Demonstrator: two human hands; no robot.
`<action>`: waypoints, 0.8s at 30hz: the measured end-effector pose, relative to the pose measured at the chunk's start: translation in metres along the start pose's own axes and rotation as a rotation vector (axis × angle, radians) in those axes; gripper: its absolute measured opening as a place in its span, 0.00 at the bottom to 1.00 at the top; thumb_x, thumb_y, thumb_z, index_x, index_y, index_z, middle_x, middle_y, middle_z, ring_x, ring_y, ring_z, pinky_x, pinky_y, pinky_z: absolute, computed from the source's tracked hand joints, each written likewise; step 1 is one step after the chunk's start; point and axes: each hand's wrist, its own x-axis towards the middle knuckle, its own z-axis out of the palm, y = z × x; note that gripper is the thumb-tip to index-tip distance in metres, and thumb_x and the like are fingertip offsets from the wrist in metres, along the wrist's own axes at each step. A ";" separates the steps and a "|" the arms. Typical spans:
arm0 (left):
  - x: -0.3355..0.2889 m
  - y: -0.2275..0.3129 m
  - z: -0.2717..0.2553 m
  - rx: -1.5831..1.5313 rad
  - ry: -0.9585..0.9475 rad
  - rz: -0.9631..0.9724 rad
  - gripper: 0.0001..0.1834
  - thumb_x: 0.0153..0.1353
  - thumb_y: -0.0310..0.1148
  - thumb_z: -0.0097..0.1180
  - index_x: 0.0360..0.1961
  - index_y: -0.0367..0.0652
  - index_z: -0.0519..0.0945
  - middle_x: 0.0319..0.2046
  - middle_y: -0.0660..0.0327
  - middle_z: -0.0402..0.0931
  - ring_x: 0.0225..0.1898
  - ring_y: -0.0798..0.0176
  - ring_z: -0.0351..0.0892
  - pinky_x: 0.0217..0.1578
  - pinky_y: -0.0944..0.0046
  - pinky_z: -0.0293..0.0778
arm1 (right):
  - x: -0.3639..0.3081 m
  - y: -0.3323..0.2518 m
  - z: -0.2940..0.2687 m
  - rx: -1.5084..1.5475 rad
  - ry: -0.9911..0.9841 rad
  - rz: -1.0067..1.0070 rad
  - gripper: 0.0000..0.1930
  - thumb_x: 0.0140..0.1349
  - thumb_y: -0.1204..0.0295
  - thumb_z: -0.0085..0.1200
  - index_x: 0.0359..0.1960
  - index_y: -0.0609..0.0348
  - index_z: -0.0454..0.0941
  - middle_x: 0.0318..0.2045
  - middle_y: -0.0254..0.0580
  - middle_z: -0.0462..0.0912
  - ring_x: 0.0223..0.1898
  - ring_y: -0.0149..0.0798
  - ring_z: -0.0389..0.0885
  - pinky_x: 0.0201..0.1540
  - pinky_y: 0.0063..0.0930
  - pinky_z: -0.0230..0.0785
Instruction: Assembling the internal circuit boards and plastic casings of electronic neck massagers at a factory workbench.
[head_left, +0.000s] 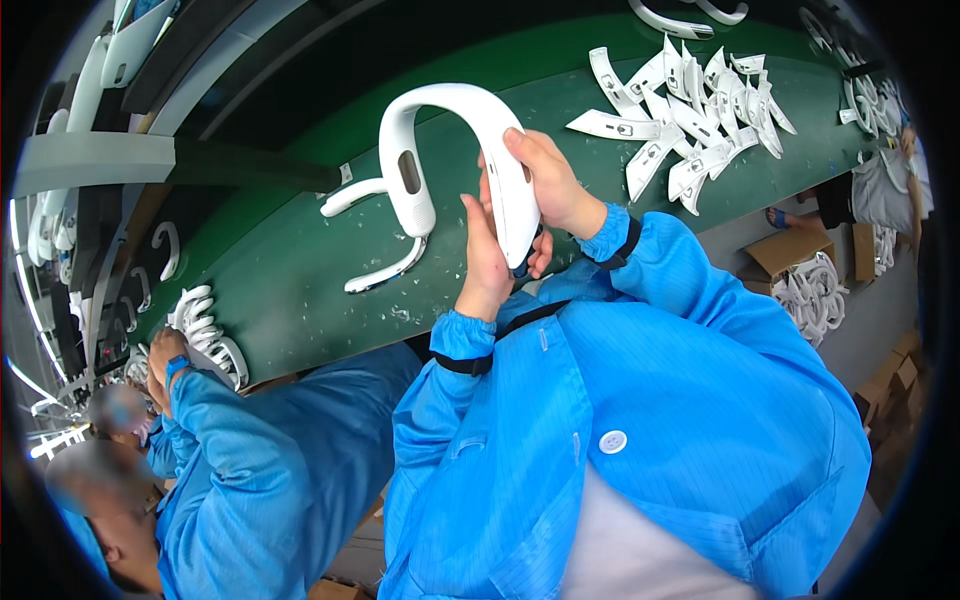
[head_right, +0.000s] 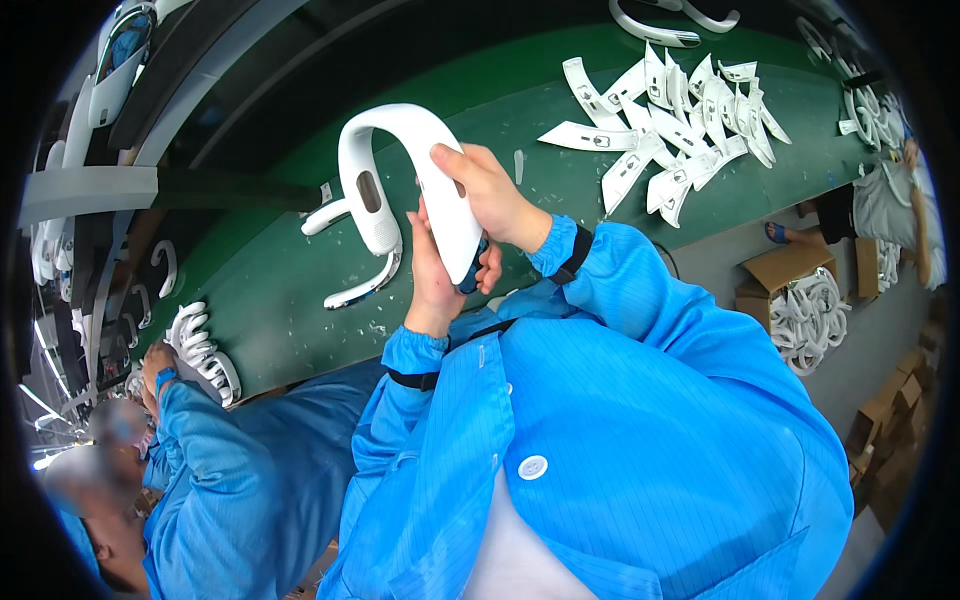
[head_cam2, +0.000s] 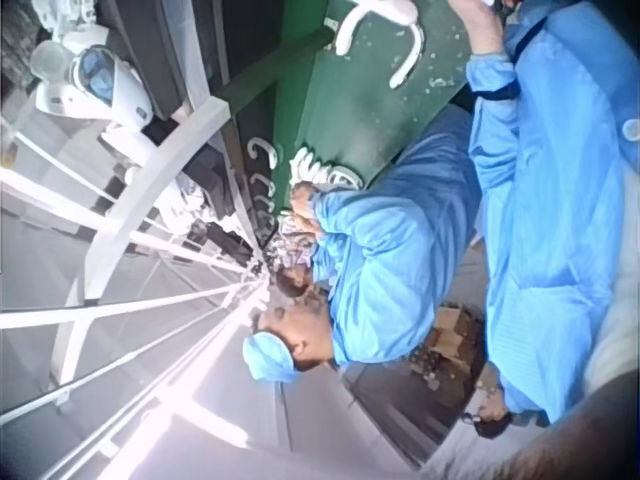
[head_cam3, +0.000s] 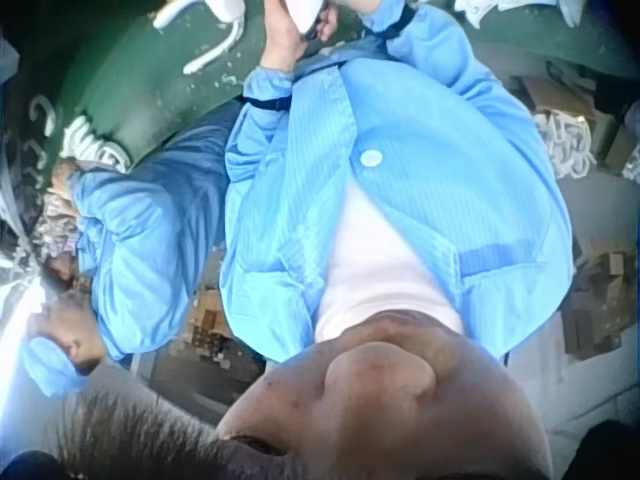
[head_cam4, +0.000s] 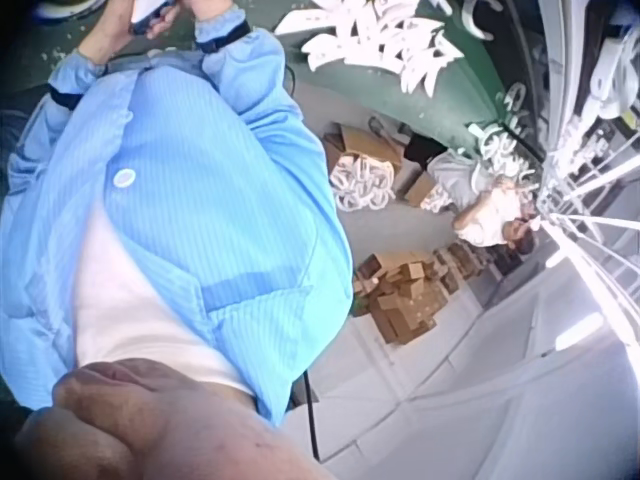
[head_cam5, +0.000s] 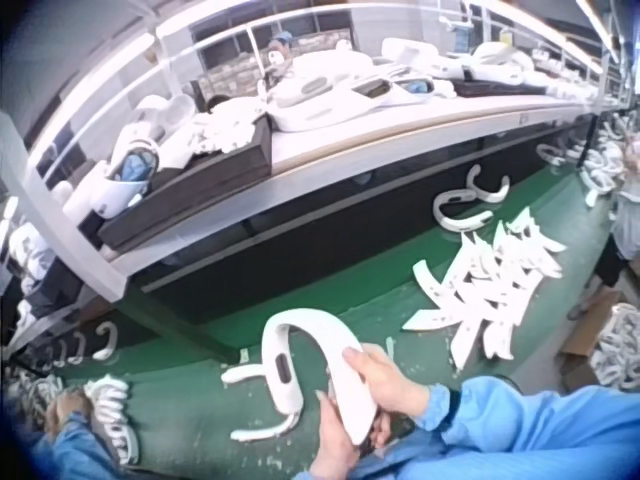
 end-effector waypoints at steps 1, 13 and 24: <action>0.000 0.003 0.002 0.025 0.007 -0.083 0.43 0.59 0.66 0.14 0.53 0.38 0.62 0.25 0.56 0.71 0.20 0.64 0.71 0.17 0.68 0.67 | 0.001 -0.005 0.003 -0.061 -0.009 -0.063 0.23 0.65 0.53 0.36 0.35 0.64 0.72 0.20 0.45 0.78 0.21 0.33 0.78 0.24 0.22 0.71; 0.007 -0.016 0.012 0.706 0.348 0.087 0.38 0.62 0.61 0.11 0.33 0.40 0.68 0.16 0.63 0.67 0.15 0.69 0.68 0.13 0.71 0.63 | 0.012 0.009 -0.002 0.092 0.286 0.168 0.26 0.64 0.50 0.32 0.22 0.59 0.71 0.13 0.37 0.71 0.12 0.29 0.68 0.17 0.23 0.65; 0.008 -0.011 0.010 0.634 0.323 0.112 0.38 0.63 0.60 0.11 0.37 0.41 0.71 0.17 0.63 0.70 0.14 0.70 0.68 0.12 0.72 0.65 | 0.002 0.024 0.006 0.003 0.281 -0.097 0.23 0.67 0.57 0.27 0.35 0.62 0.73 0.17 0.36 0.74 0.18 0.27 0.70 0.21 0.22 0.64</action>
